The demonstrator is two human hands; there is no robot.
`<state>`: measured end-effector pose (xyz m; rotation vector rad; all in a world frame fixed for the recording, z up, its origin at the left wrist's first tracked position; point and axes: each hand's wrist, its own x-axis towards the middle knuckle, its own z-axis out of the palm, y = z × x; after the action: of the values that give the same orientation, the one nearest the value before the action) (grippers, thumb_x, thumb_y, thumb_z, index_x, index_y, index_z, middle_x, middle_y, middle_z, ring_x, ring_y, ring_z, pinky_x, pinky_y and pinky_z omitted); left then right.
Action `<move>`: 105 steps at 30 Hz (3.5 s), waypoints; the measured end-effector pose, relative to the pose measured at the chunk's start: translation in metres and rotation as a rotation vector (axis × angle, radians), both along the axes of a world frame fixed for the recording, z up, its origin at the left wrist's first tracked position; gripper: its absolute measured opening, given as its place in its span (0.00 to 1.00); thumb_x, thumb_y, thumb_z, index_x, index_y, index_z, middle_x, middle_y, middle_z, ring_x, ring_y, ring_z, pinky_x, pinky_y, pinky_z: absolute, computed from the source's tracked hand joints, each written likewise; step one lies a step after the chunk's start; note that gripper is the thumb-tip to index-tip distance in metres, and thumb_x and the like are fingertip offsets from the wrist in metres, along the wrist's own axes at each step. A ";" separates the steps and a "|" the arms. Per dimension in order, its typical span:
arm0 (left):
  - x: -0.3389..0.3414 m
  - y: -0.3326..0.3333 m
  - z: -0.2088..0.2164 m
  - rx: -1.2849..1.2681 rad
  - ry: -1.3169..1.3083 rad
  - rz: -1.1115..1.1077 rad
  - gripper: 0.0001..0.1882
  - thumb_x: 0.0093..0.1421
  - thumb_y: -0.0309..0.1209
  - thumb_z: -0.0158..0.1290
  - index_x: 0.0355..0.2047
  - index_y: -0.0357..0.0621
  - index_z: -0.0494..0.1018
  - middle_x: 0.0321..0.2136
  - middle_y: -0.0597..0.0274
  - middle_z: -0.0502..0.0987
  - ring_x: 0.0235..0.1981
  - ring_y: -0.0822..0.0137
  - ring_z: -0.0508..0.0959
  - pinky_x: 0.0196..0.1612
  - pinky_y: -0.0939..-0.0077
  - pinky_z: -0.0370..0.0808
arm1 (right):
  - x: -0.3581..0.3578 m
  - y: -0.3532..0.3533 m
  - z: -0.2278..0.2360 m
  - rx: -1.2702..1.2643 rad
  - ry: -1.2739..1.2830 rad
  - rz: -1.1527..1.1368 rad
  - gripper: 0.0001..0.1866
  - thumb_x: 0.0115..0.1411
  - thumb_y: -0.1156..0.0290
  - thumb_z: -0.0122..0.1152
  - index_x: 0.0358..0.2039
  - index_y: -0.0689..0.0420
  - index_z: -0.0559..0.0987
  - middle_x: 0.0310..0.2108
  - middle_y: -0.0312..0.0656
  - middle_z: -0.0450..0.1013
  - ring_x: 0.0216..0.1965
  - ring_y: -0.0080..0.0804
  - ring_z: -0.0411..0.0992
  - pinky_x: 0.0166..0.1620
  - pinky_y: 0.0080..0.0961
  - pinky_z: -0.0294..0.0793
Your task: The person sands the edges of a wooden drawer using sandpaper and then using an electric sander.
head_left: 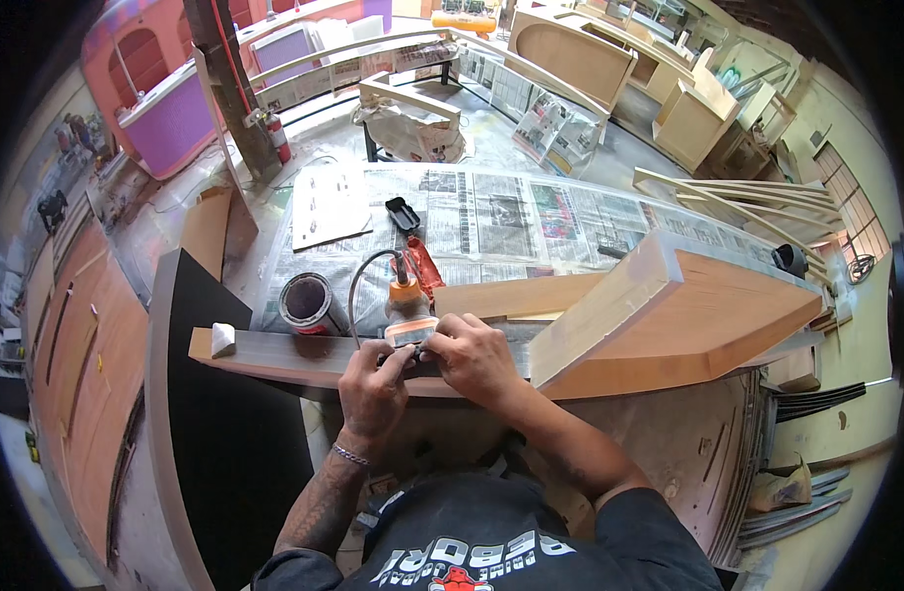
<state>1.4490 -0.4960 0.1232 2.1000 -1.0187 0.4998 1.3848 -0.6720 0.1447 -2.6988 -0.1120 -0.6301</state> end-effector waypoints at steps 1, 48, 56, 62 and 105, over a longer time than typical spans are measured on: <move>0.000 0.000 -0.001 -0.015 -0.049 0.004 0.12 0.51 0.22 0.64 0.38 0.45 0.81 0.33 0.60 0.75 0.29 0.60 0.78 0.29 0.65 0.75 | 0.000 -0.002 -0.002 0.010 -0.040 0.011 0.04 0.54 0.69 0.61 0.31 0.49 0.82 0.31 0.38 0.73 0.34 0.40 0.74 0.35 0.36 0.77; 0.017 -0.004 -0.008 -0.169 0.308 -0.062 0.10 0.54 0.22 0.63 0.37 0.46 0.85 0.31 0.59 0.73 0.30 0.62 0.76 0.32 0.69 0.74 | 0.003 -0.036 -0.015 0.404 -0.083 0.179 0.08 0.51 0.83 0.70 0.31 0.63 0.80 0.34 0.46 0.74 0.32 0.39 0.76 0.35 0.30 0.77; 0.014 0.000 -0.010 -0.152 0.324 -0.115 0.10 0.53 0.21 0.63 0.37 0.46 0.84 0.31 0.59 0.72 0.29 0.63 0.76 0.32 0.69 0.74 | -0.003 -0.027 -0.027 0.458 -0.128 0.065 0.05 0.49 0.84 0.68 0.26 0.62 0.80 0.29 0.45 0.75 0.30 0.40 0.77 0.34 0.30 0.77; 0.022 0.001 -0.006 -0.167 0.364 -0.156 0.10 0.53 0.20 0.63 0.36 0.45 0.84 0.32 0.60 0.72 0.29 0.64 0.75 0.32 0.71 0.72 | -0.001 -0.023 -0.018 0.615 0.004 -0.028 0.04 0.50 0.77 0.71 0.28 0.57 0.84 0.28 0.45 0.75 0.27 0.42 0.76 0.33 0.33 0.76; 0.016 -0.021 -0.029 -0.369 0.281 -0.107 0.05 0.51 0.19 0.51 0.29 0.38 0.74 0.29 0.54 0.67 0.33 0.57 0.70 0.39 0.66 0.69 | 0.007 -0.015 -0.051 1.014 0.260 0.079 0.10 0.64 0.68 0.64 0.41 0.60 0.79 0.36 0.34 0.70 0.37 0.20 0.68 0.40 0.22 0.70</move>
<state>1.4653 -0.5173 0.0946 1.7194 -0.8013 0.3007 1.3919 -0.6870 0.0932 -1.7499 0.1381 -0.1987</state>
